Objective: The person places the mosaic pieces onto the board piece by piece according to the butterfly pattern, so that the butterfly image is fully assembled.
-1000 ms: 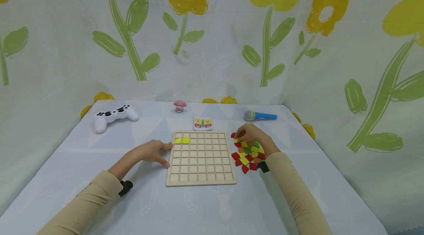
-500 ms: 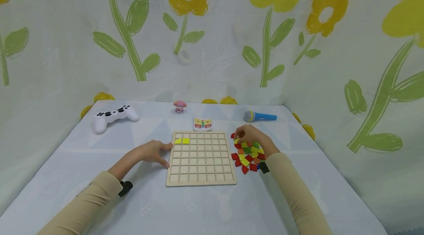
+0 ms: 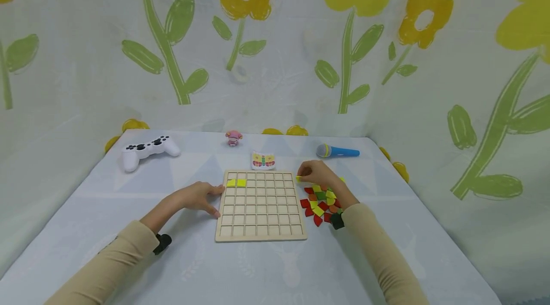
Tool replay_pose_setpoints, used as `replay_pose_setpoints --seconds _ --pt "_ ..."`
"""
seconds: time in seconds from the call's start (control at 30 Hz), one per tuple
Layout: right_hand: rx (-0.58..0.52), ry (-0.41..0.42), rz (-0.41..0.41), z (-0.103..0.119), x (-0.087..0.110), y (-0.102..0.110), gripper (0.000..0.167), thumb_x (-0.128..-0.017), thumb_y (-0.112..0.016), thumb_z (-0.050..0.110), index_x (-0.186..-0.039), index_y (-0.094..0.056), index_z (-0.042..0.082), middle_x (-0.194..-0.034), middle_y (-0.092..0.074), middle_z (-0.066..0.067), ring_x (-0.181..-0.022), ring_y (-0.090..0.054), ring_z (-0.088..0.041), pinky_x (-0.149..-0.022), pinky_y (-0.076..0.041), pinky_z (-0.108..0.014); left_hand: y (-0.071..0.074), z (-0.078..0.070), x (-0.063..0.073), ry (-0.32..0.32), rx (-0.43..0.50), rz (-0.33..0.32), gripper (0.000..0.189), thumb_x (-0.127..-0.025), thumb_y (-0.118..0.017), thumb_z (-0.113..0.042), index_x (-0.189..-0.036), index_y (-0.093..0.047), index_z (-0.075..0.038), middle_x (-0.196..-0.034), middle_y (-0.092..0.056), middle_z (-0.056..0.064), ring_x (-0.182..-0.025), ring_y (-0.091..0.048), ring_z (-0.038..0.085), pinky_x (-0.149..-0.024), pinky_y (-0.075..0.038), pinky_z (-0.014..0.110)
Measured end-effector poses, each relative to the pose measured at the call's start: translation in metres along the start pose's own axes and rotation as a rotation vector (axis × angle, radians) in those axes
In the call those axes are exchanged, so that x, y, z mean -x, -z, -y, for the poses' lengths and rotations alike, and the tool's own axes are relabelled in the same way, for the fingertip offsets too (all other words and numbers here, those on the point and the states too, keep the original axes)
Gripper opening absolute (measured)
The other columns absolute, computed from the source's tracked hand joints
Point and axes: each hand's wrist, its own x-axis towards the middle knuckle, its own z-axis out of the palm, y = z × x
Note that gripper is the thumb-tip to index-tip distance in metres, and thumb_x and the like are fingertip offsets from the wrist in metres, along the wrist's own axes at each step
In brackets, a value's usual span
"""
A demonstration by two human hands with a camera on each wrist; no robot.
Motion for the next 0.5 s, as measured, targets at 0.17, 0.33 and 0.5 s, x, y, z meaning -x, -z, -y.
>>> replay_pose_setpoints --seconds 0.17,0.33,0.5 --pt "-0.066 0.029 -0.031 0.015 -0.005 -0.011 0.011 -0.088 -0.071 0.01 -0.097 -0.068 0.008 -0.092 -0.068 -0.001 -0.085 -0.062 -0.016 -0.081 -0.052 -0.031 0.001 0.0 0.0 -0.013 -0.002 0.002 0.086 -0.072 -0.084 -0.034 -0.141 -0.045 0.0 -0.147 -0.04 0.018 -0.134 -0.034 0.043 -0.106 -0.032 0.056" --pt "-0.116 0.056 -0.033 0.036 -0.013 -0.021 0.014 -0.088 -0.07 0.01 -0.102 -0.068 0.007 -0.096 -0.068 -0.004 -0.088 -0.063 -0.017 -0.081 -0.053 -0.031 0.001 0.0 0.001 -0.021 -0.001 0.007 0.086 -0.073 -0.084 -0.034 -0.141 -0.044 0.0 -0.148 -0.039 0.017 -0.135 -0.033 0.043 -0.106 -0.031 0.056" --pt "-0.13 0.101 -0.006 0.057 -0.019 -0.03 0.017 -0.088 -0.07 0.009 -0.105 -0.07 0.008 -0.098 -0.069 -0.005 -0.088 -0.064 -0.018 -0.076 -0.054 -0.029 0.001 0.001 0.001 -0.017 -0.002 0.004 0.087 -0.072 -0.084 -0.035 -0.141 -0.045 0.0 -0.147 -0.039 0.018 -0.135 -0.034 0.043 -0.106 -0.031 0.056"
